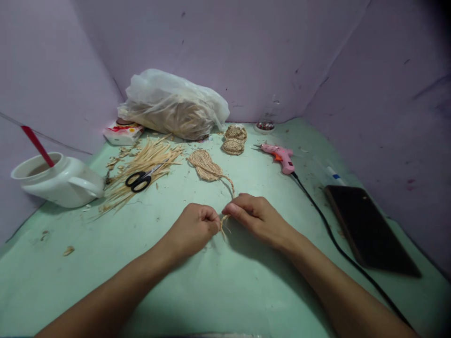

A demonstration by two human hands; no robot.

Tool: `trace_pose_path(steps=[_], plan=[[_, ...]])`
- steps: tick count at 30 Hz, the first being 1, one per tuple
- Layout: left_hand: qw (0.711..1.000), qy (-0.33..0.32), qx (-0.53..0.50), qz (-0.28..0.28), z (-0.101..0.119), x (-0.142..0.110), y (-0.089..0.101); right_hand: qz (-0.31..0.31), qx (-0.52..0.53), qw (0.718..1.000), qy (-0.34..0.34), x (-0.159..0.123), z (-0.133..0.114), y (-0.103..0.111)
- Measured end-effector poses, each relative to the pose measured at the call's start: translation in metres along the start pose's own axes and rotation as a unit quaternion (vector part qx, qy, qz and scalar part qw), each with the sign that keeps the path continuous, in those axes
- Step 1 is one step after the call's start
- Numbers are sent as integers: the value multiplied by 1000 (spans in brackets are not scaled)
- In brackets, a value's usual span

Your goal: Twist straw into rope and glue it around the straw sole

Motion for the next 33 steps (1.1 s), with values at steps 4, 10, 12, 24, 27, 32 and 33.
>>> trace_pose_path(steps=[4, 10, 12, 24, 27, 32, 33], plan=[[997, 37, -35, -51, 5, -7, 3, -72, -80, 993, 51, 3, 10, -2], [990, 66, -45, -117, 2, -10, 6, -48, -130, 984, 114, 5, 20, -2], [989, 60, -28, -133, 0, -10, 4, -28, -127, 984, 121, 6, 20, -3], [987, 15, -4, -159, -6, -13, -8, 53, -145, 977, 145, 14, 21, -15], [988, 22, 1, -151, -3, -13, -6, 62, -163, 974, 143, 15, 22, -15], [995, 61, -20, -71, -2, -6, 3, 119, -198, 968, 101, 11, 23, -6], [996, 67, -24, -62, -3, -5, 3, 137, -193, 967, 93, 9, 22, -4]])
Point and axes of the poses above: each hand's wrist, its own x-axis towards the middle knuckle, its own y-axis out of the back of the hand, z = x × y, the point moved 2 cm from there along x, towards the middle knuckle, and after that the axes turned 7 degrees about -z, right-handed, at the moved point
